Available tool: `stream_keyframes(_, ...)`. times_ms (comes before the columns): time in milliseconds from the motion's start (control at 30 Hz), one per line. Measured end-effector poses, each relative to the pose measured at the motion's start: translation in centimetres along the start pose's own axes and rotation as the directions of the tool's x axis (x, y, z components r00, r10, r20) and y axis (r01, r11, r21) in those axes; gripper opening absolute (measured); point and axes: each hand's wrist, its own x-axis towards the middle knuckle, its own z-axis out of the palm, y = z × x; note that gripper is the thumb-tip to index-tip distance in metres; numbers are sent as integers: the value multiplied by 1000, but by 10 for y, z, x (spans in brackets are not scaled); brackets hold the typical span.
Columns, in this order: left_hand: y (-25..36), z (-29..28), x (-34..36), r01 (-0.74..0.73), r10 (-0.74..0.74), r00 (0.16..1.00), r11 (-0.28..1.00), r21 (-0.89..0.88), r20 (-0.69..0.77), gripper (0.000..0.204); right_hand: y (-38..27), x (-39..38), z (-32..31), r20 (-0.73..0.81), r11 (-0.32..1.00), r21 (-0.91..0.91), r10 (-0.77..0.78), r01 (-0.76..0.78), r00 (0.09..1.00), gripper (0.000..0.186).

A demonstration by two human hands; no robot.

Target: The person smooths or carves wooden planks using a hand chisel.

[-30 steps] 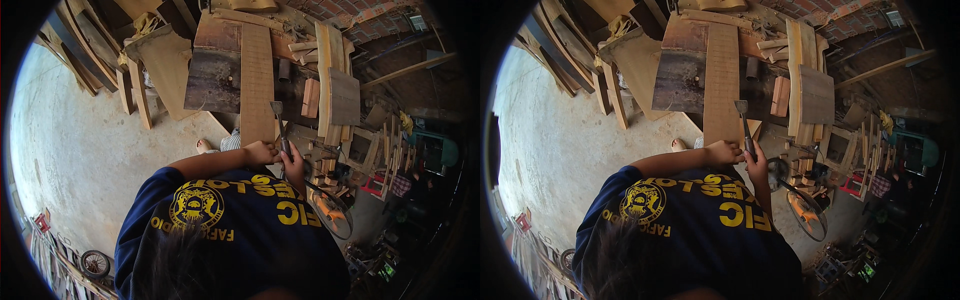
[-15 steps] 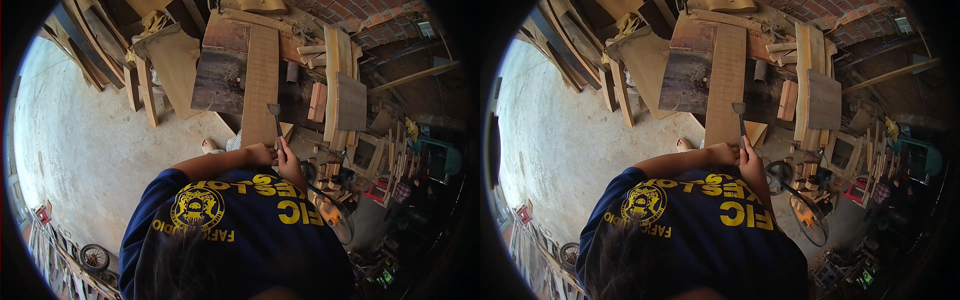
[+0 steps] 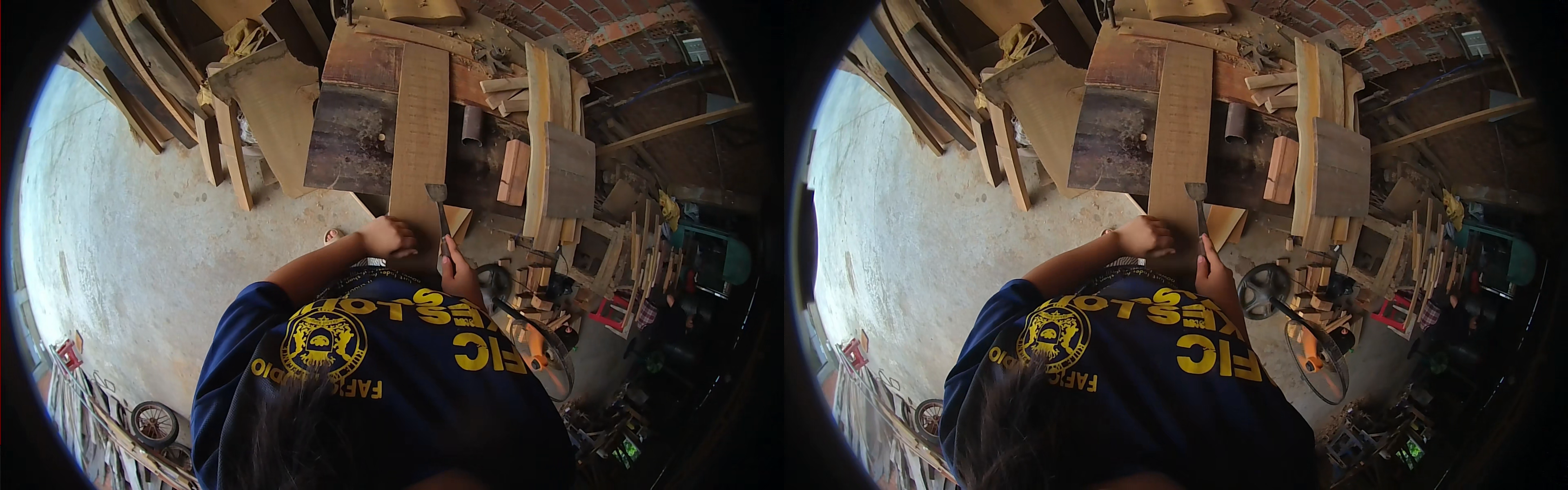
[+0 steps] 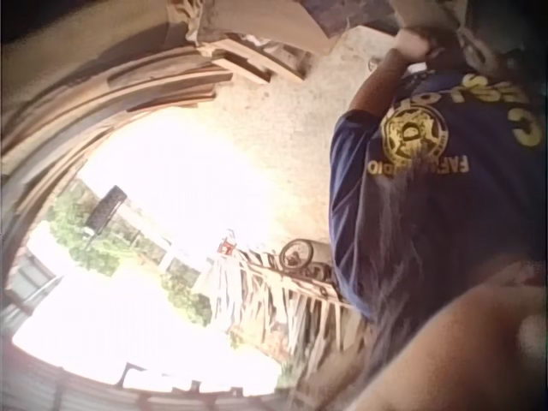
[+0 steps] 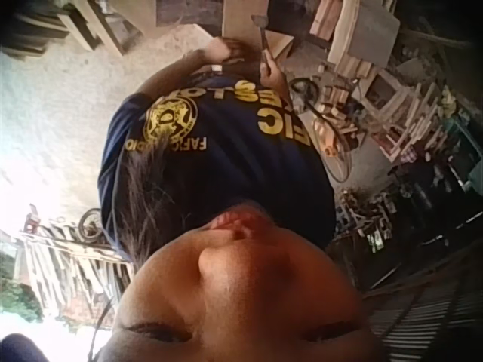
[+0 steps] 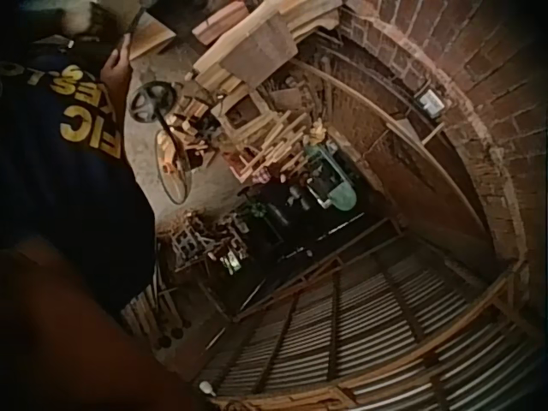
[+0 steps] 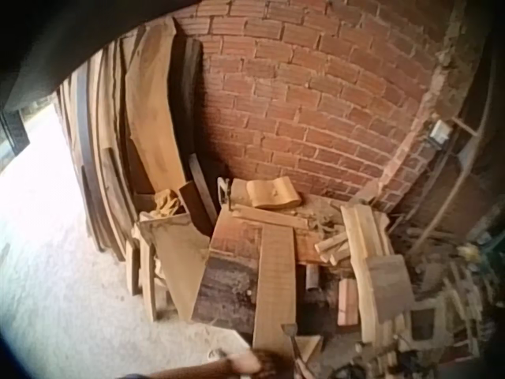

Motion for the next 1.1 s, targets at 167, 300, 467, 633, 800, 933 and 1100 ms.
stream_keyframes(167, -29, -11, -28, 649, -668, 708, 743, -161, -231, 25, -9, 14, 5, -13, 996, 17, 87, -87, 996, 43)
stream_keyframes(300, -78, -22, -32, 735, -674, 637, 677, 33, -374, 22, -18, 65, 4, -133, 1000, -9, -24, 23, 991, 41)
stream_keyframes(467, -124, -23, -52, 938, -715, 326, 326, 118, -619, 50, -45, 161, -8, -184, 991, -136, -45, 19, 982, 41)
stream_keyframes(633, -125, -28, -55, 898, -783, 440, 383, 216, -441, 65, -63, 235, -10, -188, 997, -79, -13, -2, 982, 43)
stream_keyframes(800, -122, -35, -55, 894, -833, 444, 384, 231, -331, 77, -69, 257, -8, -206, 996, -91, -23, 5, 978, 44)
stream_keyframes(933, -123, -41, -54, 912, -878, 403, 361, 194, -258, 86, -70, 251, -7, -184, 991, -133, -22, -3, 983, 45)
stream_keyframes(1100, -127, -51, -49, 921, -914, 382, 364, 138, -138, 104, -66, 224, -16, -134, 998, -56, 18, -25, 991, 45)
